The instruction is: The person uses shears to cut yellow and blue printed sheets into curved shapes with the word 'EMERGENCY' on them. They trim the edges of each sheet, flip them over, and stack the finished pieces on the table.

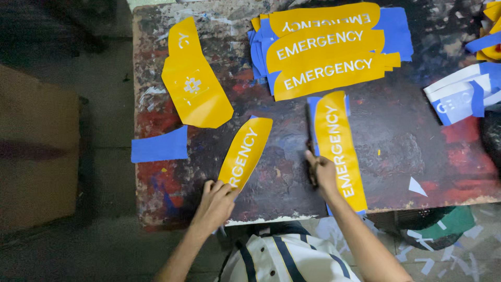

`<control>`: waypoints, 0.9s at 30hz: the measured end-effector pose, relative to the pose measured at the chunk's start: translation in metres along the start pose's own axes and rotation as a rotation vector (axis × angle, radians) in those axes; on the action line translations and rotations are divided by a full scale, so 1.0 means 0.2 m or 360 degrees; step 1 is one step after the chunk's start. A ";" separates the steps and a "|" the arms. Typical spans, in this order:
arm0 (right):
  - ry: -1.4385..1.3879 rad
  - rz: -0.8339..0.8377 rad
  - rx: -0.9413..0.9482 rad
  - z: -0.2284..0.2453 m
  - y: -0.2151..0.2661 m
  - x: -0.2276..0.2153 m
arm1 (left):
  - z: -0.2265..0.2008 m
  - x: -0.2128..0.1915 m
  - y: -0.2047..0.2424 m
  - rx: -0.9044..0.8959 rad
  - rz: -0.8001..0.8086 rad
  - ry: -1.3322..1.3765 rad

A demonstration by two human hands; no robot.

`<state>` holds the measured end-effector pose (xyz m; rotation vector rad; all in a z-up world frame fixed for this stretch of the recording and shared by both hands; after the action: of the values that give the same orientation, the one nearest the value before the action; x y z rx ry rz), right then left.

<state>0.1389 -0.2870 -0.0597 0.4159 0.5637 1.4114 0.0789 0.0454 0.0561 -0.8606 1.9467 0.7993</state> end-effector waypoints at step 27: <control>-0.0218 -0.0059 0.0044 -0.38 0.63 -0.43 | -0.40 0.10 -0.52 -0.0002 -0.0490 -0.0051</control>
<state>-0.0133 -0.3607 -0.0370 0.5175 0.4776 1.3298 0.1183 -0.0813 0.0523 -1.1084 1.7299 0.6267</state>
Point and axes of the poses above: each hand's wrist, its own y-axis away from the middle knuckle, its own x-axis out of the palm, z = x × y, the point moved 10 cm from there along -y, towards the middle knuckle, and after that the axes turned 11 degrees about z, right-handed, at the moved point
